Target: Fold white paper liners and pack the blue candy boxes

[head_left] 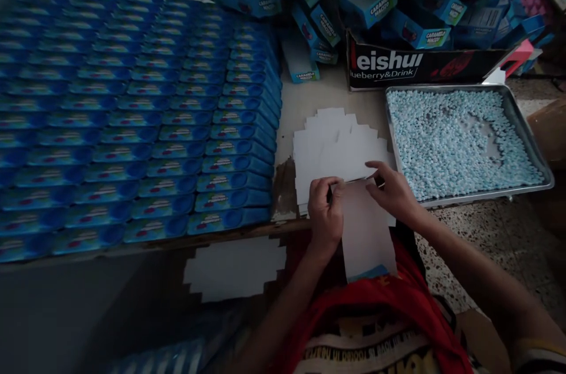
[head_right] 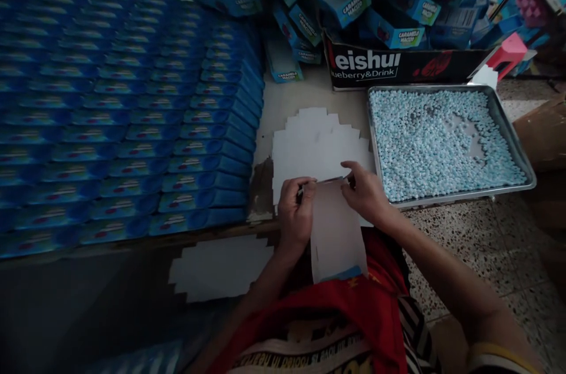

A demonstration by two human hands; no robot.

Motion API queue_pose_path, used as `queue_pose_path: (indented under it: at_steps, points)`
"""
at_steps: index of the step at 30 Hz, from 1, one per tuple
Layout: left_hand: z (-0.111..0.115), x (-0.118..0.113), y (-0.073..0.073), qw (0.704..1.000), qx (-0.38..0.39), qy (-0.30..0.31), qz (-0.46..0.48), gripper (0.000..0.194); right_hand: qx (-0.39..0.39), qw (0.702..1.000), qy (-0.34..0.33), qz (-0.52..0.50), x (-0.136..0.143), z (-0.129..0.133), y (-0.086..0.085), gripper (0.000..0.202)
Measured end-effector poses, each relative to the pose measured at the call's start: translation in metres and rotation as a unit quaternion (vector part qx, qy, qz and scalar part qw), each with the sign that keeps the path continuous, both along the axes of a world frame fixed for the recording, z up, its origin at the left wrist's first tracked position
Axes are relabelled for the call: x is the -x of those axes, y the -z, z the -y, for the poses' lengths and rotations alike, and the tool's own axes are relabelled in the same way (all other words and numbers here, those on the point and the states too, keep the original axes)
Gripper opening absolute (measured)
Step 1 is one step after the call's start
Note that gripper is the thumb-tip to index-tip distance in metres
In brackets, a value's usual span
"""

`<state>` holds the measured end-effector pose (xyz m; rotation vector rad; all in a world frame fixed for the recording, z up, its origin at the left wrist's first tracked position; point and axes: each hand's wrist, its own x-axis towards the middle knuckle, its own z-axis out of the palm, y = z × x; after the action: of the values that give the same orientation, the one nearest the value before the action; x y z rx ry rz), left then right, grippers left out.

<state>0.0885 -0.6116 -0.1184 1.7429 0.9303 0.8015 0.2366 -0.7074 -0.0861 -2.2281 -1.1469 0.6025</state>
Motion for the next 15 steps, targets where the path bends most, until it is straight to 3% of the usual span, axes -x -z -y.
queue_pose_path:
  at_steps: [3,7,11,15]
  points:
    - [-0.004,-0.002,-0.006,0.999,-0.003,0.0,-0.039,0.021,0.049,0.996,-0.076,0.021,-0.012,-0.003,-0.013,0.061]
    - [-0.013,-0.002,-0.009,0.993,-0.027,0.05,-0.099,0.005,0.118,0.977,-0.178,0.029,-0.03,-0.025,-0.031,0.037]
    - [-0.019,-0.004,-0.007,0.986,-0.043,0.07,-0.144,0.033,0.209,0.932,-0.277,0.11,-0.035,-0.058,-0.039,0.032]
    - [-0.017,-0.006,-0.004,0.985,-0.035,0.075,-0.155,0.045,0.252,0.878,-0.365,0.181,-0.028,-0.085,-0.035,0.028]
